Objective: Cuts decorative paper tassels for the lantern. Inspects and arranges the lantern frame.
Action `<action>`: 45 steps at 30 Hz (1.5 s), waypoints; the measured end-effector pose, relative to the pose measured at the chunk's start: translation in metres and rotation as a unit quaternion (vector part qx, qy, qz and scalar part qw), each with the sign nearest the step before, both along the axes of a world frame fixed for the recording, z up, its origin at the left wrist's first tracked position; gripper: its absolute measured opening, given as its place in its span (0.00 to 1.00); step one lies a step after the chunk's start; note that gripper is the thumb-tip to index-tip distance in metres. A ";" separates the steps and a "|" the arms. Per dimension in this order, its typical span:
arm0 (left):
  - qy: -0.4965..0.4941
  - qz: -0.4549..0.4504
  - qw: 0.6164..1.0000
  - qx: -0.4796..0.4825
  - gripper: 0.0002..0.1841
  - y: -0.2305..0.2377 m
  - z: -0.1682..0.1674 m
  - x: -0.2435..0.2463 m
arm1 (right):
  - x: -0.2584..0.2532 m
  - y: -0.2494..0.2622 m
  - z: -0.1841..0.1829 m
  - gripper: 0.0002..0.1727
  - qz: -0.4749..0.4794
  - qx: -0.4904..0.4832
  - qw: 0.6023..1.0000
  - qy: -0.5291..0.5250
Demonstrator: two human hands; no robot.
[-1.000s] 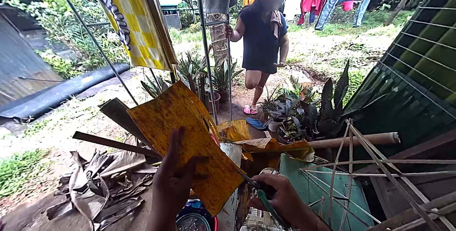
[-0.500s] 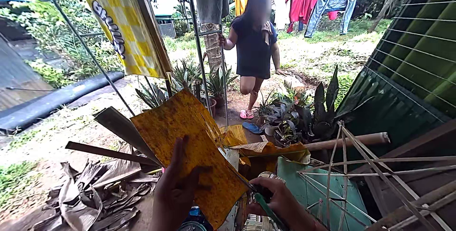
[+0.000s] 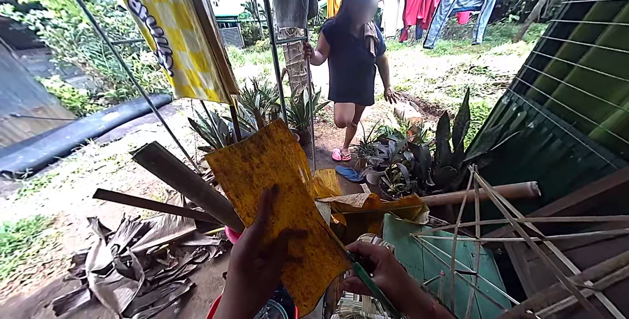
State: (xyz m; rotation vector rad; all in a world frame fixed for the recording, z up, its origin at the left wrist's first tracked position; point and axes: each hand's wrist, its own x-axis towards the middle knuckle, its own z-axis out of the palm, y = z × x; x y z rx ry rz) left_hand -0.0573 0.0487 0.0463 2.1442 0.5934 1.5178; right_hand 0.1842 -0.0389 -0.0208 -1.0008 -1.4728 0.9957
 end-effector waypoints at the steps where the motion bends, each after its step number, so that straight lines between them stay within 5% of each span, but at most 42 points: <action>1: 0.004 -0.004 1.000 -0.001 0.37 -0.001 -0.002 0.002 | 0.000 0.000 0.000 0.28 0.004 -0.003 1.000 0.012; 23: 0.020 -0.069 0.996 -0.051 0.35 -0.007 -0.011 0.018 | -0.014 0.001 -0.006 0.24 -0.009 0.021 0.993 0.116; 45: 0.039 -0.133 0.989 -0.050 0.35 -0.029 -0.027 0.031 | -0.012 0.002 -0.001 0.22 -0.039 0.072 0.990 0.112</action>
